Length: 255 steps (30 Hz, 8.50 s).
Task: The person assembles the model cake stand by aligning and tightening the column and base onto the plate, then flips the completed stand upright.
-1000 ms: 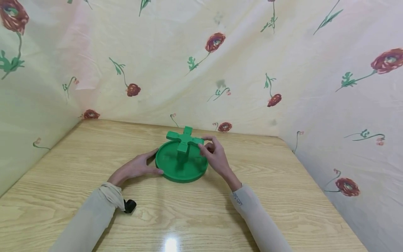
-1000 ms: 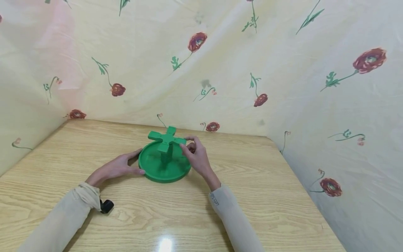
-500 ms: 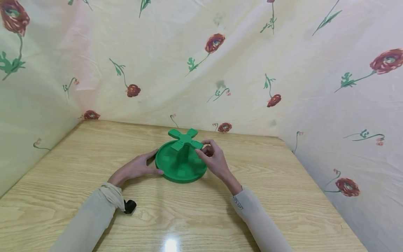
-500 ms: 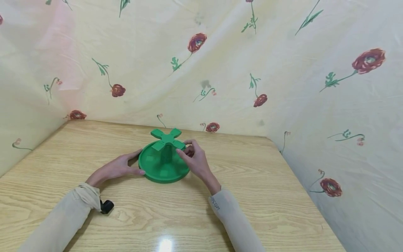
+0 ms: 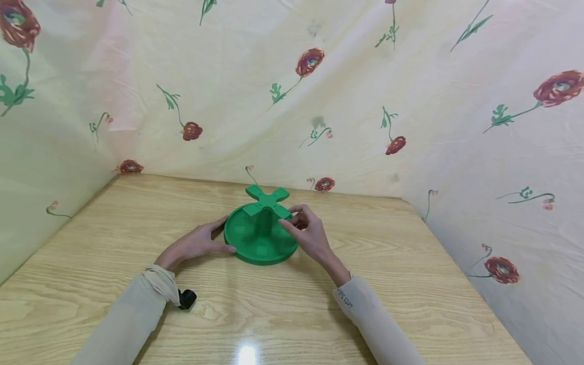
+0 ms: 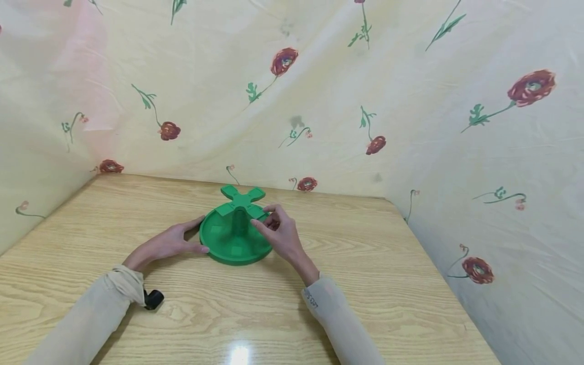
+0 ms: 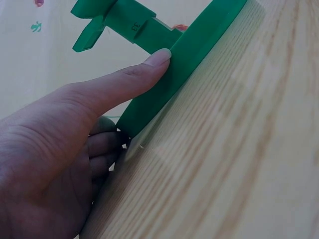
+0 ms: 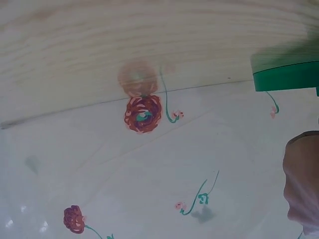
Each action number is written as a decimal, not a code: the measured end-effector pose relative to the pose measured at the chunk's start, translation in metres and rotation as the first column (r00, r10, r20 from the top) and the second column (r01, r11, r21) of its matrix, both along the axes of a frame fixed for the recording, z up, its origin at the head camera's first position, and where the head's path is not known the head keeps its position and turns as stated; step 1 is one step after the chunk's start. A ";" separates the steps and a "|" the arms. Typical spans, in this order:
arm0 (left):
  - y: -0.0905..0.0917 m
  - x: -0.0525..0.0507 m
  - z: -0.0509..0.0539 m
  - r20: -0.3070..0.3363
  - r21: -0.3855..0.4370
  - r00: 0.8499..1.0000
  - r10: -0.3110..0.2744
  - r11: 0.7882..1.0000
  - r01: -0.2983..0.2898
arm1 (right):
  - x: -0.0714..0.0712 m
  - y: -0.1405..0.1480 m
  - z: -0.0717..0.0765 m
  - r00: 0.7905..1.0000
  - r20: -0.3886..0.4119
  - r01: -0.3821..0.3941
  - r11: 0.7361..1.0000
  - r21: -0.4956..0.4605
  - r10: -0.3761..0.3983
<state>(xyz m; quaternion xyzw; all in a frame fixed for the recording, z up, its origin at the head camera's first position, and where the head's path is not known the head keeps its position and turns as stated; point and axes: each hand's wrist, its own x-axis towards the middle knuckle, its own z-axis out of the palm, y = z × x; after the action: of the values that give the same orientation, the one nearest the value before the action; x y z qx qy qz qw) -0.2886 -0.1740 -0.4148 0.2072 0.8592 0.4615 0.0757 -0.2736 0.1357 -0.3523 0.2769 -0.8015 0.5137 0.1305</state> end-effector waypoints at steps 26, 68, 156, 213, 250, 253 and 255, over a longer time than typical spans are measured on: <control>0.000 -0.001 -0.001 -0.017 -0.001 1.000 -0.002 1.000 0.002 | 0.004 -0.002 -0.004 0.986 -0.142 -0.089 0.996 -0.001 0.088; 0.005 -0.003 -0.001 -0.023 -0.004 1.000 -0.017 1.000 0.017 | -0.030 0.008 -0.002 0.996 0.066 -0.058 0.998 -0.010 0.058; 0.005 -0.006 0.001 0.032 -0.011 0.999 0.026 1.000 -0.026 | -0.071 0.014 -0.034 0.991 -0.127 0.062 0.995 0.075 -0.052; 0.000 0.005 0.004 0.043 -0.018 0.999 0.015 1.000 -0.015 | -0.032 0.010 -0.035 0.986 -0.165 0.021 1.000 0.019 -0.018; 0.003 0.002 0.003 0.044 -0.011 0.999 0.023 1.000 -0.023 | -0.029 0.004 -0.036 0.904 -0.428 -0.014 1.000 -0.028 0.000; 0.003 0.003 0.004 0.043 -0.015 0.999 0.026 1.000 -0.026 | -0.034 0.005 -0.035 0.906 -0.421 0.024 0.998 -0.052 -0.044; 0.003 0.003 0.004 0.044 -0.013 0.999 0.028 1.000 -0.028 | -0.036 0.006 -0.034 0.922 -0.381 0.050 0.997 -0.051 -0.066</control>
<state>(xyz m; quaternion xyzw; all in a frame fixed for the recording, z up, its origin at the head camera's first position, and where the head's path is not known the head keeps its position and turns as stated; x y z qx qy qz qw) -0.2854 -0.1714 -0.4110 0.1845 0.8629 0.4619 0.0892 -0.3094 0.1420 -0.3861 0.3451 -0.7581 0.4618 0.3048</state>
